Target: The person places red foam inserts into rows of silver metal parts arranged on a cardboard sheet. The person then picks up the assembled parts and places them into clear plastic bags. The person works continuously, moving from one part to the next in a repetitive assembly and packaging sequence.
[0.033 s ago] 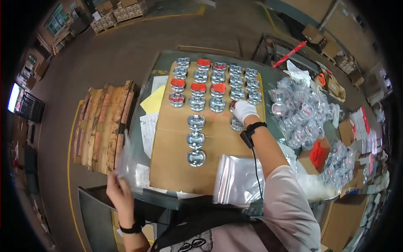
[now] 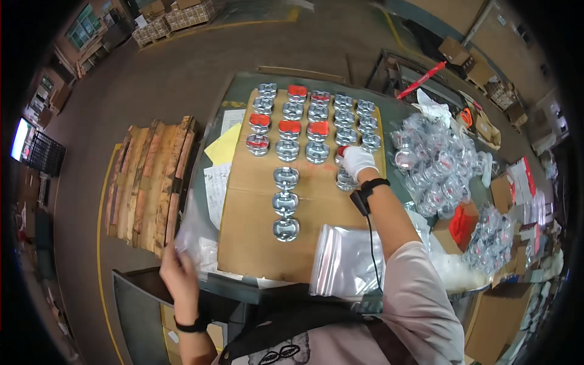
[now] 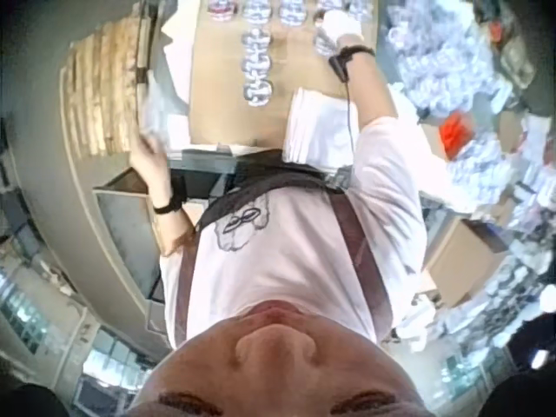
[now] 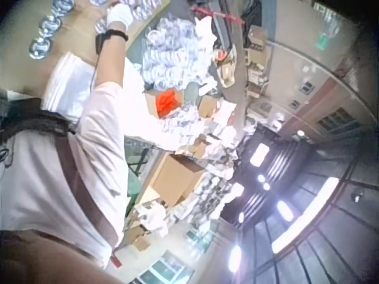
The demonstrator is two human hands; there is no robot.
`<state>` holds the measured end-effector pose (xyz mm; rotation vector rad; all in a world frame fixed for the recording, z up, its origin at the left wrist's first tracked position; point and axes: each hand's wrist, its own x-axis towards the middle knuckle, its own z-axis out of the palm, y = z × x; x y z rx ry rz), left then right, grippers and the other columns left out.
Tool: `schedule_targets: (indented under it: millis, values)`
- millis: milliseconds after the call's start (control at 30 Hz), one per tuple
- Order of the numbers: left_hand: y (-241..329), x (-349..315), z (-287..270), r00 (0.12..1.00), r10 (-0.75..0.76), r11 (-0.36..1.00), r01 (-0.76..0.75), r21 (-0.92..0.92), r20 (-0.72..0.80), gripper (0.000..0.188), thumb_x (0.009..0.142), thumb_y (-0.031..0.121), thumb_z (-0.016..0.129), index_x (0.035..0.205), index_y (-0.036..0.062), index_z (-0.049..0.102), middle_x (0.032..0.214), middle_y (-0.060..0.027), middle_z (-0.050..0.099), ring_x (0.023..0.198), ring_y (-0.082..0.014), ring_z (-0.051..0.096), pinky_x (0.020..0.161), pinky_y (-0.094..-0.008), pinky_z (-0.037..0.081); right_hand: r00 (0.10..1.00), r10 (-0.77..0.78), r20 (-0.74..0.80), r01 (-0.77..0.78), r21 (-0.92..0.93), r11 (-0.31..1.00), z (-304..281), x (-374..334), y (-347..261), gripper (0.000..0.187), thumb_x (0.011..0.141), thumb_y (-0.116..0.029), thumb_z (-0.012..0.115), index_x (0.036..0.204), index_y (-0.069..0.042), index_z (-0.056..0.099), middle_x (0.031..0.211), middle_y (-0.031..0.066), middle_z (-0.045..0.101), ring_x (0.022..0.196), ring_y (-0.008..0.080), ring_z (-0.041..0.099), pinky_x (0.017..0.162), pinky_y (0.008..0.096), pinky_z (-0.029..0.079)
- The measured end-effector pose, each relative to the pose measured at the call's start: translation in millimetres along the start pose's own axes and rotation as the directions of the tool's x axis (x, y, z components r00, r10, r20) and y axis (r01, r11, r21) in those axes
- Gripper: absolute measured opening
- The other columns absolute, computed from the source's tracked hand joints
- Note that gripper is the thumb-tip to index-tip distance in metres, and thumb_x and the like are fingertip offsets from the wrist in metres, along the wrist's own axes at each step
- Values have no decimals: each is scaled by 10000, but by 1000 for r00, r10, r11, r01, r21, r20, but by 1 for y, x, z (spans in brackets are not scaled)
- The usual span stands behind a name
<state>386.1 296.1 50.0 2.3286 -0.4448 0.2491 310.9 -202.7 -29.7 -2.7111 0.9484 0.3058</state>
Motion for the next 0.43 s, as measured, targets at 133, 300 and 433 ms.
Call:
schedule_targets:
  millis: [133, 300, 433]
  values:
    - [8, 0, 61, 976, 42, 994, -63, 94, 212, 329, 855, 146, 695, 1148, 55, 576, 586, -120, 545, 522, -284, 575, 498, -391, 454, 963, 149, -226, -120, 136, 983, -26, -34, 8, 310, 906, -355, 558, 963, -71, 667, 972, 207, 677, 924, 395, 644, 804, 479, 507]
    - [-34, -46, 133, 897, 176, 984, -173, -43, 406, 222, 888, 293, 646, 953, 81, 632, 674, -176, 619, 633, -372, 620, 568, -468, 472, 983, -7, -184, 162, 845, 510, -44, -147, -95, 286, 871, -219, 667, 1052, 3, 662, 805, 169, 675, 703, 231, 664, 646, 331, 521]
    - [-47, -61, 154, 743, -64, 935, 279, -220, 667, 339, 930, 412, 604, 922, 76, 641, 788, -189, 665, 727, -295, 686, 686, -458, 527, 888, -349, -298, 458, 538, 708, 44, -195, -182, 590, 849, -323, 698, 1361, -112, 495, 1493, 187, 374, 1441, 308, 262, 1188, 405, 165]
